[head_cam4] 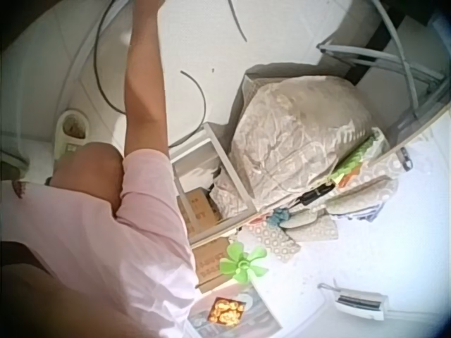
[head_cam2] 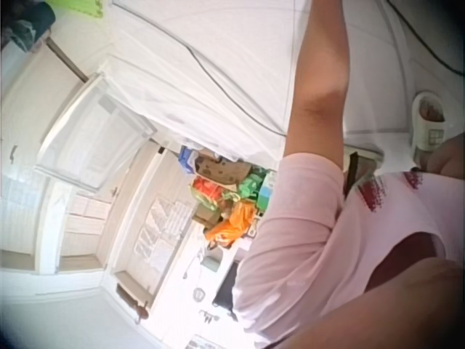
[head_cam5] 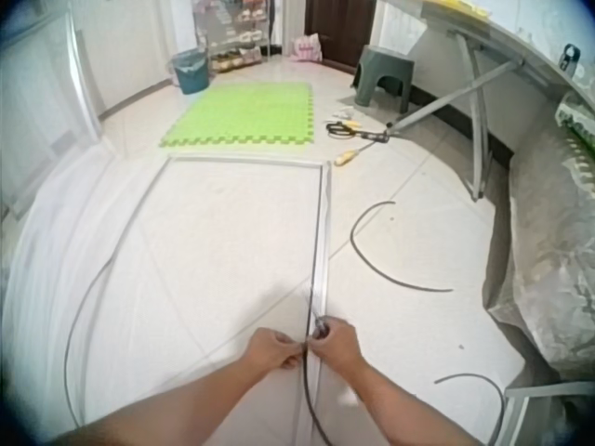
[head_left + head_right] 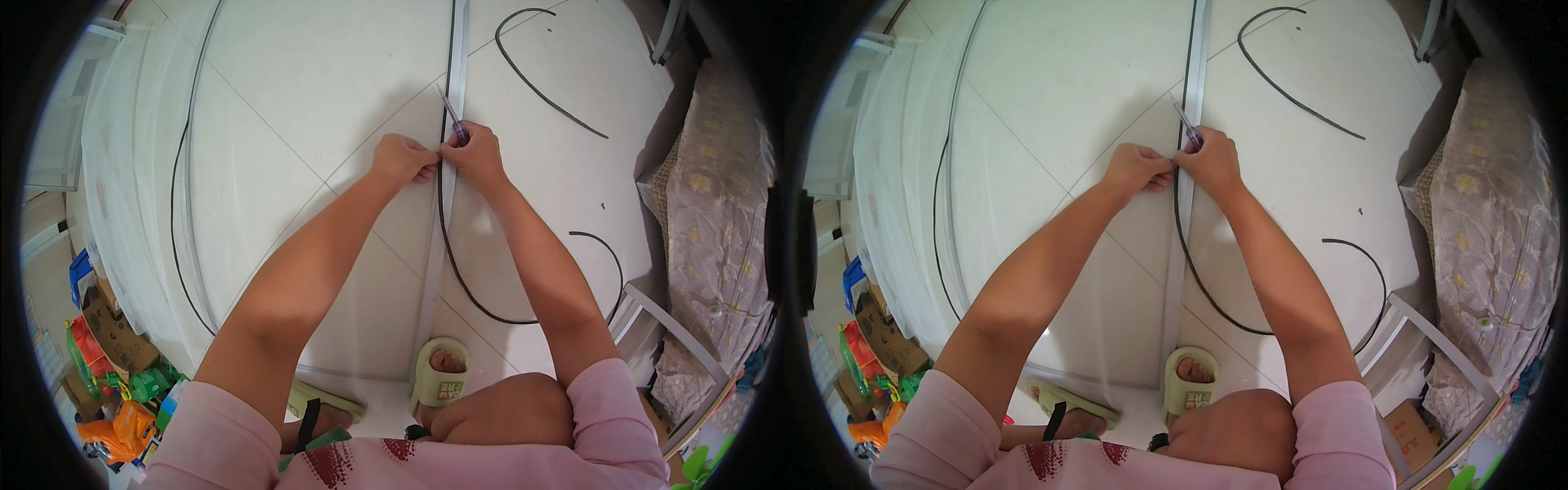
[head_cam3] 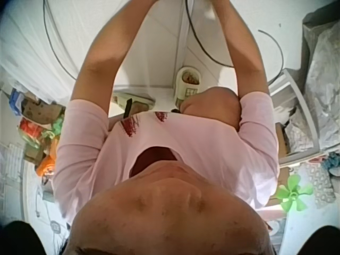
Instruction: The person pries and pulls the rubber spline out of the groove of a window screen frame using a screwdriver and their hands.
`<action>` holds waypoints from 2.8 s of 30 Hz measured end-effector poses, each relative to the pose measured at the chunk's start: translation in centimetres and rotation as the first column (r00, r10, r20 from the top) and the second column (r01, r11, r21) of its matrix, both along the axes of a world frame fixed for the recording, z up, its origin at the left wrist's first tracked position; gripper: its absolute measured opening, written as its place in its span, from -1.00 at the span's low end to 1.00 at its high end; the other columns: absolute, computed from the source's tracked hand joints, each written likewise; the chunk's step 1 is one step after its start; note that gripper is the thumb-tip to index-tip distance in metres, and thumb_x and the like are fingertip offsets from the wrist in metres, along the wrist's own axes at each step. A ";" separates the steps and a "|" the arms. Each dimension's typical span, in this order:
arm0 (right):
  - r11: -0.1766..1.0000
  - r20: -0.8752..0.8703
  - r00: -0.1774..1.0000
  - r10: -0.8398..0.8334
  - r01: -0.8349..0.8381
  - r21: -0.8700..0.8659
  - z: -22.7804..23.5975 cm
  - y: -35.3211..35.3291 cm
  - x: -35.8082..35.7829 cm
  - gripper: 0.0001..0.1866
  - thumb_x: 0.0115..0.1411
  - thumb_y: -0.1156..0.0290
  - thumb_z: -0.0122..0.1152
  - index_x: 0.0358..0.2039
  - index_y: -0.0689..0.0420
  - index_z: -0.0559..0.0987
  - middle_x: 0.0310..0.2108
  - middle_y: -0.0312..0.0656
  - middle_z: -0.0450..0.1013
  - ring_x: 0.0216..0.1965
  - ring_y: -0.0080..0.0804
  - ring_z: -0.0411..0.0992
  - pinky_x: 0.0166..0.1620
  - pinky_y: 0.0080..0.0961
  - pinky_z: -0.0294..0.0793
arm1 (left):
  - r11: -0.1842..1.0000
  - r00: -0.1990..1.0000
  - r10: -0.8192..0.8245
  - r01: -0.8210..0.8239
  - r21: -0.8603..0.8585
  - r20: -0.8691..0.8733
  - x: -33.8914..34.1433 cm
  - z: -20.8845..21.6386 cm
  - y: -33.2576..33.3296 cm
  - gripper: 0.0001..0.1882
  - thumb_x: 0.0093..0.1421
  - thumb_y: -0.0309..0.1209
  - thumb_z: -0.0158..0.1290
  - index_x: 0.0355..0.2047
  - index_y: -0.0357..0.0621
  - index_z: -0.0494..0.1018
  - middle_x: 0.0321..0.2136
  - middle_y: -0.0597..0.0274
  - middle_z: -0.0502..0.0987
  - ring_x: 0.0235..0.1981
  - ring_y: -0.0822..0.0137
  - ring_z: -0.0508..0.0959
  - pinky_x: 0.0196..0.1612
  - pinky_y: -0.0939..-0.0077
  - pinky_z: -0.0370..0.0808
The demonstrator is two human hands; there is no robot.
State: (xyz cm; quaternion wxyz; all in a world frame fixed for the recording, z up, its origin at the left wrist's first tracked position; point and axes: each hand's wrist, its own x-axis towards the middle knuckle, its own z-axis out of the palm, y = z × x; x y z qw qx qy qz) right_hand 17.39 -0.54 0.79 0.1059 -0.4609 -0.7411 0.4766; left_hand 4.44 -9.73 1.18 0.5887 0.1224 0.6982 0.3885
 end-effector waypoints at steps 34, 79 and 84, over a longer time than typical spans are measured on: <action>0.946 -0.059 0.997 -0.053 0.031 -0.324 0.1 0.8 1.0 -0.78 -0.19 0.47 0.37 -0.67 0.18 0.43 -0.70 -0.27 0.39 -0.68 -0.56 0.31 -0.56 -0.56 0.33 | 0.994 0.992 -0.108 0.110 0.029 -0.061 0.5 0.4 -1.0 -0.83 0.01 -0.50 0.20 -0.52 -0.44 0.54 -0.59 0.05 0.58 -0.61 0.36 0.59 -0.51 0.54 0.61; 0.940 -0.055 0.984 -0.170 0.145 -0.309 -0.4 -2.8 2.4 -0.73 -0.15 0.43 0.40 -0.69 0.19 0.42 -0.71 -0.30 0.37 -0.65 -0.59 0.27 -0.54 -0.54 0.31 | 0.991 0.974 -0.108 0.121 0.057 -0.198 1.7 0.8 -2.4 -0.85 -0.06 -0.50 0.22 -0.58 -0.40 0.53 -0.64 0.06 0.57 -0.64 0.38 0.57 -0.52 0.58 0.57; 0.946 -0.057 0.986 -0.159 0.136 -0.296 -1.0 -2.5 2.5 -0.73 -0.15 0.45 0.41 -0.69 0.17 0.41 -0.71 -0.32 0.37 -0.65 -0.60 0.27 -0.56 -0.57 0.30 | 0.991 0.988 -0.135 0.136 0.012 -0.071 1.5 0.6 -3.1 -0.84 -0.03 -0.50 0.22 -0.57 -0.40 0.53 -0.61 0.06 0.58 -0.63 0.37 0.58 -0.51 0.57 0.59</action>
